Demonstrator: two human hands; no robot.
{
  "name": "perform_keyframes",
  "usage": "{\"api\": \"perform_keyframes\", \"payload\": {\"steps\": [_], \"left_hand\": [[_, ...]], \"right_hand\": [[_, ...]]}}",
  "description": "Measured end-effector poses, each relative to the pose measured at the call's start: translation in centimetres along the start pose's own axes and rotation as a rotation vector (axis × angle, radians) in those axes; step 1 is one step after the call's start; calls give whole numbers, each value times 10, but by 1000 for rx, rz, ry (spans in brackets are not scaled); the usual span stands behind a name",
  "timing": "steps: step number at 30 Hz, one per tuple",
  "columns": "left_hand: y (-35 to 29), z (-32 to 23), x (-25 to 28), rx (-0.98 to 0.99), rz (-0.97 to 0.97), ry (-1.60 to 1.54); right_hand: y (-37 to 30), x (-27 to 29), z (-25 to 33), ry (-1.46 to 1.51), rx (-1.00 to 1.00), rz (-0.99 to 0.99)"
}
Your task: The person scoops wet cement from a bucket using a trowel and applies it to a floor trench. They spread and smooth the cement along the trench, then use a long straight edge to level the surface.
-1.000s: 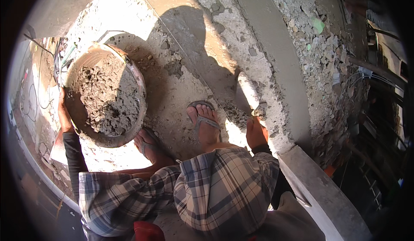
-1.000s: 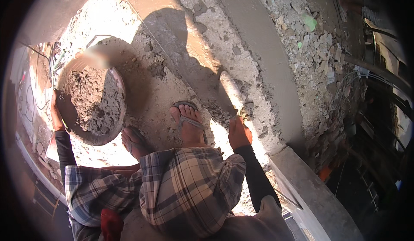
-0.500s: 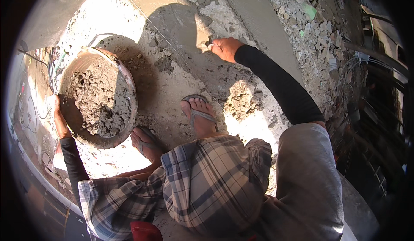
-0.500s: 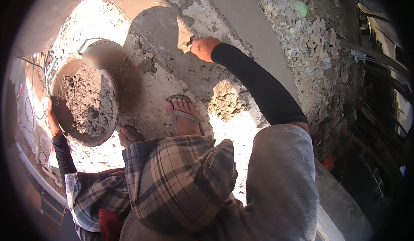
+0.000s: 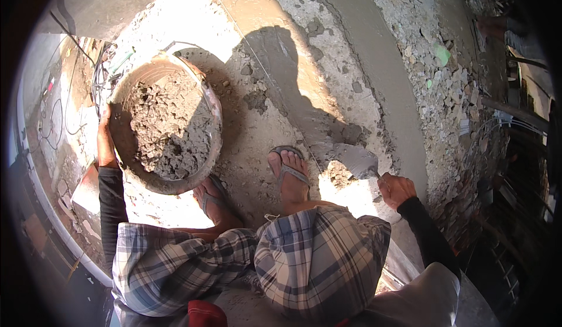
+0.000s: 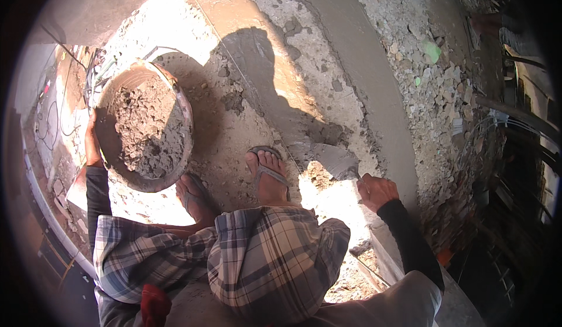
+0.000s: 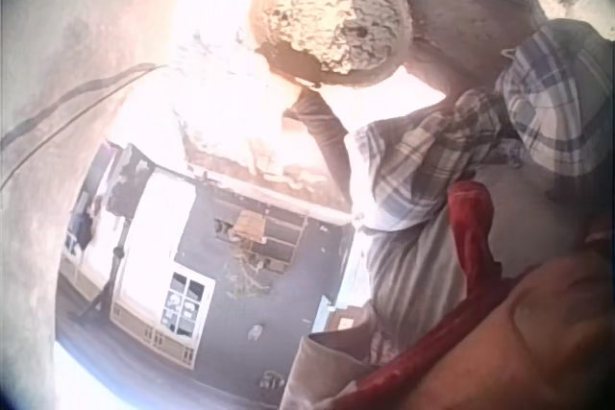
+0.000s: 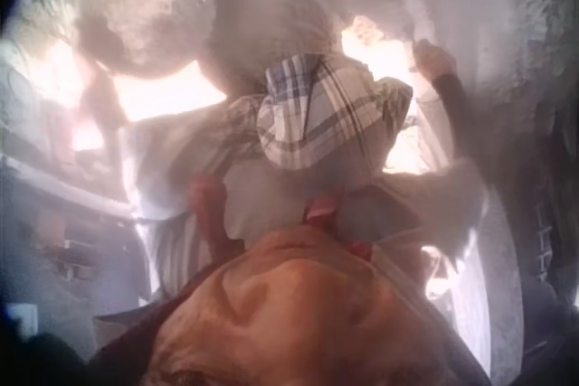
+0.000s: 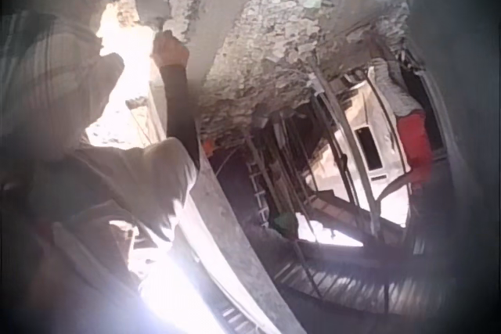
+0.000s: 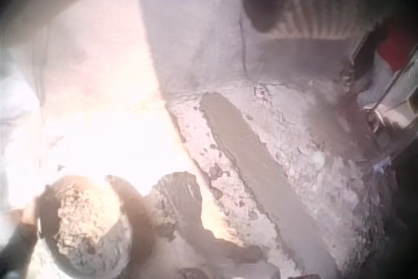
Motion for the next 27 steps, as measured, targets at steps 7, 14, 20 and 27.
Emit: {"api": "perform_keyframes", "payload": {"steps": [7, 14, 20, 27], "left_hand": [[-34, -17, -74, -83, 88, -30], [-73, -51, -135, -263, 154, 43], [-80, -39, -122, -205, 24, -110], [-89, -39, -136, -241, 34, -174]], "right_hand": [[78, 185, 225, -186, 475, -585], [168, 173, 394, -570, 746, -588], [82, 160, 313, -360, 753, -378], [86, 170, 258, -207, 418, -153]]}}
Point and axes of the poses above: each hand's wrist, its own y-axis towards the middle knuckle, its own x-axis out of the back of the hand, z = x × y, the point moved 1 cm from there along y, towards the middle knuckle, and after that the axes turned 2 degrees about z, right-handed, at the moved point
